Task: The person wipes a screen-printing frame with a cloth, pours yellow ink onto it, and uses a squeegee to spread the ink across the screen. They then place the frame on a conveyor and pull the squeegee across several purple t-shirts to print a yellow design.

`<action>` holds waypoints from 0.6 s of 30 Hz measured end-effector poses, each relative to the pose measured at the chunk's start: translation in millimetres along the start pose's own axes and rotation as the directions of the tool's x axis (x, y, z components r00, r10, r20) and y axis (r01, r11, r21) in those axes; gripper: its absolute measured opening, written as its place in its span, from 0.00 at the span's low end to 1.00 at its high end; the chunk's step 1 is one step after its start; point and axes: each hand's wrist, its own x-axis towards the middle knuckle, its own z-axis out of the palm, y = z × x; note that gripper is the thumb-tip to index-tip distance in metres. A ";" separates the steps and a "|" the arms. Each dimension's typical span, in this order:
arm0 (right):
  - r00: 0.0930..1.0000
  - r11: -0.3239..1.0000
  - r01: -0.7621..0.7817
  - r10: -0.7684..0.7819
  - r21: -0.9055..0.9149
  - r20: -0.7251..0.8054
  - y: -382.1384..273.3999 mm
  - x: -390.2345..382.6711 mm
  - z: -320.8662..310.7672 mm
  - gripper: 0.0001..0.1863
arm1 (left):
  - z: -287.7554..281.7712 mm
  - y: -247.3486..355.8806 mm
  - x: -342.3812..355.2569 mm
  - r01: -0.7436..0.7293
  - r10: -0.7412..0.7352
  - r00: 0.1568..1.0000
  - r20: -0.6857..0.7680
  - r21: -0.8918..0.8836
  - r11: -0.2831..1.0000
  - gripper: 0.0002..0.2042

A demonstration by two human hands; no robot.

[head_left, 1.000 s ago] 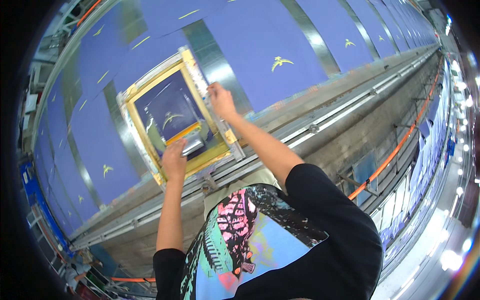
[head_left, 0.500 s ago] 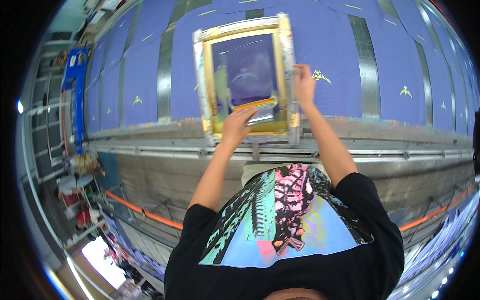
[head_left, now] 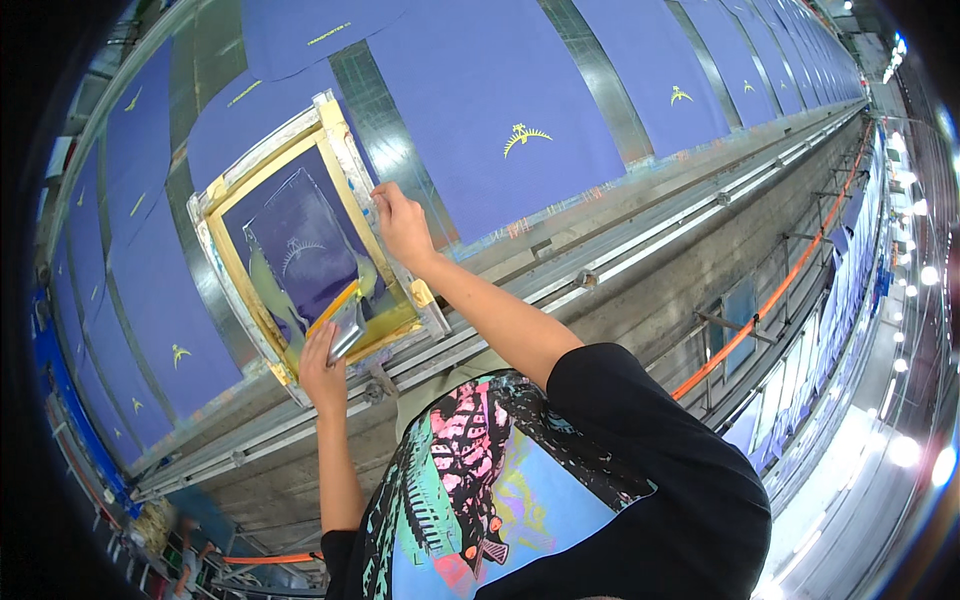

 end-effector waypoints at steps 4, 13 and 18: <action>0.995 0.996 -0.076 0.079 -0.046 0.062 -7.2 0.5 4.0 0.07 | -12.5 -10.0 -34.1 -0.032 0.031 0.999 0.026 0.043 0.999 0.31; 0.990 0.983 -0.128 0.135 -0.129 0.045 -6.0 -1.5 3.4 0.09 | -5.4 -47.5 67.3 -0.230 0.244 0.969 -0.042 0.204 0.951 0.22; 0.994 0.985 -0.069 0.082 -0.160 0.076 -14.5 -1.0 2.6 0.08 | -66.6 -51.8 213.2 0.094 -0.105 0.981 0.161 0.073 0.993 0.23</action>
